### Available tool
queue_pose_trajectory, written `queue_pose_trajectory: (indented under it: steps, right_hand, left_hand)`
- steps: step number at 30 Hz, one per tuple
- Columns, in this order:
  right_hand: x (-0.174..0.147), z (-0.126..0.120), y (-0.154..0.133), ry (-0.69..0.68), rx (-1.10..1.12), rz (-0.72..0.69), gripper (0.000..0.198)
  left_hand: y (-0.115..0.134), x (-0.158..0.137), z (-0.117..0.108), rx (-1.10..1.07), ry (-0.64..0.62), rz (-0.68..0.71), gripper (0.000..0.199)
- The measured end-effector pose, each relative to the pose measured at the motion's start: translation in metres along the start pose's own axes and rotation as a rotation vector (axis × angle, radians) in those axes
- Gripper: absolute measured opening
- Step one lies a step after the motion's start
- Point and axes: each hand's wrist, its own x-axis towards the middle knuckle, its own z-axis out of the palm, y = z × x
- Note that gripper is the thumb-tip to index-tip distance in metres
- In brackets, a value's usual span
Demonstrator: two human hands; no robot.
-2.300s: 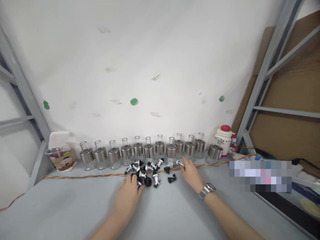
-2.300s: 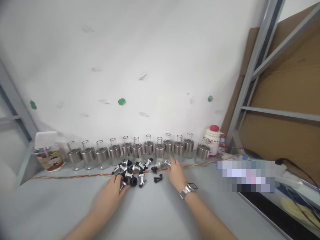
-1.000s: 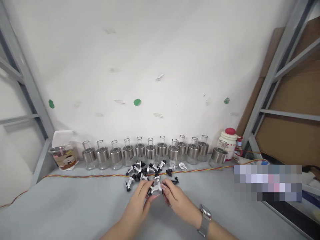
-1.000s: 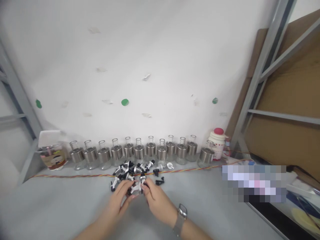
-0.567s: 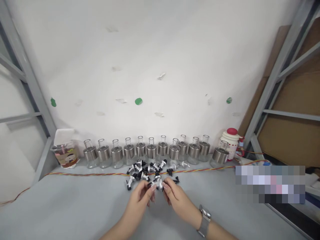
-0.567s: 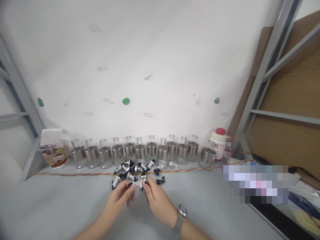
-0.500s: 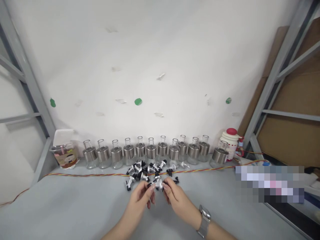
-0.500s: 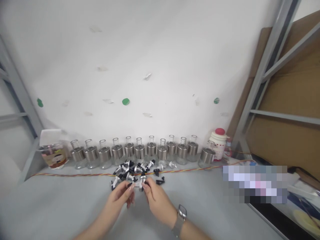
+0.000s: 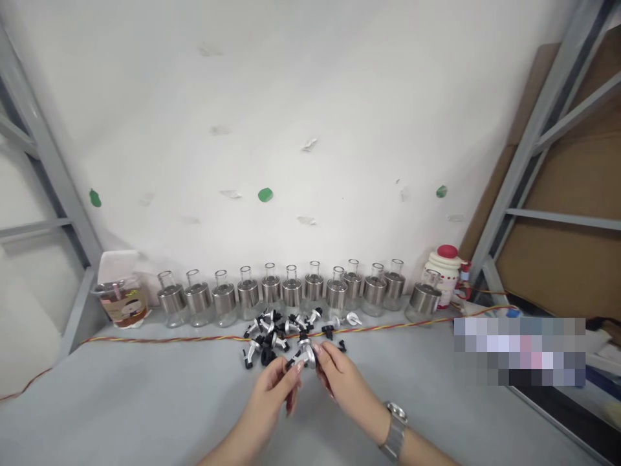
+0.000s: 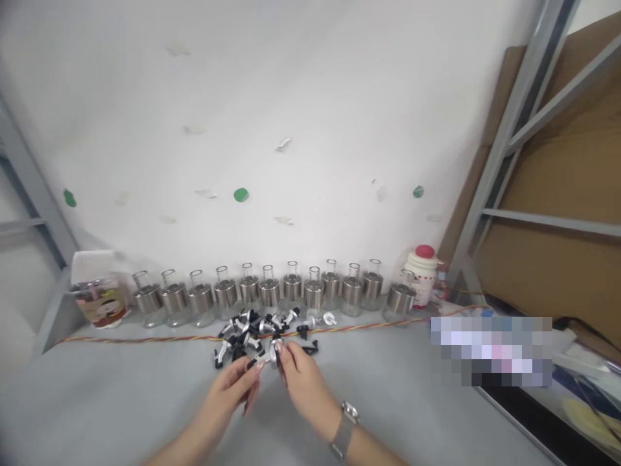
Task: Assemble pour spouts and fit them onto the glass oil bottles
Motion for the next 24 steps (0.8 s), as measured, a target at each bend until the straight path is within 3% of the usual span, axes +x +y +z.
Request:
queue_pose_trajectory:
  steps: [4,7,11,14,16,19,24]
  right_hand:
    - [0.002,-0.003,0.002,0.092,-0.078,-0.075,0.034]
    - [0.012,-0.015,0.007,0.238,-0.041,-0.047,0.038]
    - [0.025,-0.032,0.012,0.323,0.109,0.039,0.044]
    - [0.026,-0.033,0.01,0.318,0.172,0.031,0.043]
    - [0.023,-0.03,0.009,0.297,0.173,0.025,0.042]
    - [0.02,-0.026,0.01,0.25,0.116,0.019,0.041]
    - [0.018,-0.023,0.017,0.198,-0.007,-0.007,0.037]
  left_hand:
    - [0.0,-0.002,0.001,-0.162,0.01,-0.128,0.041]
    - [0.002,-0.002,-0.001,-0.12,0.023,-0.079,0.038]
    - [-0.001,0.004,-0.016,0.388,0.138,0.193,0.032]
    - [-0.007,0.013,-0.033,0.866,0.2,0.44,0.022]
    - [-0.01,0.019,-0.042,1.052,0.231,0.536,0.021]
    - [-0.016,0.026,-0.052,1.16,0.304,0.572,0.024]
    - [-0.015,0.028,-0.051,1.118,0.352,0.635,0.029]
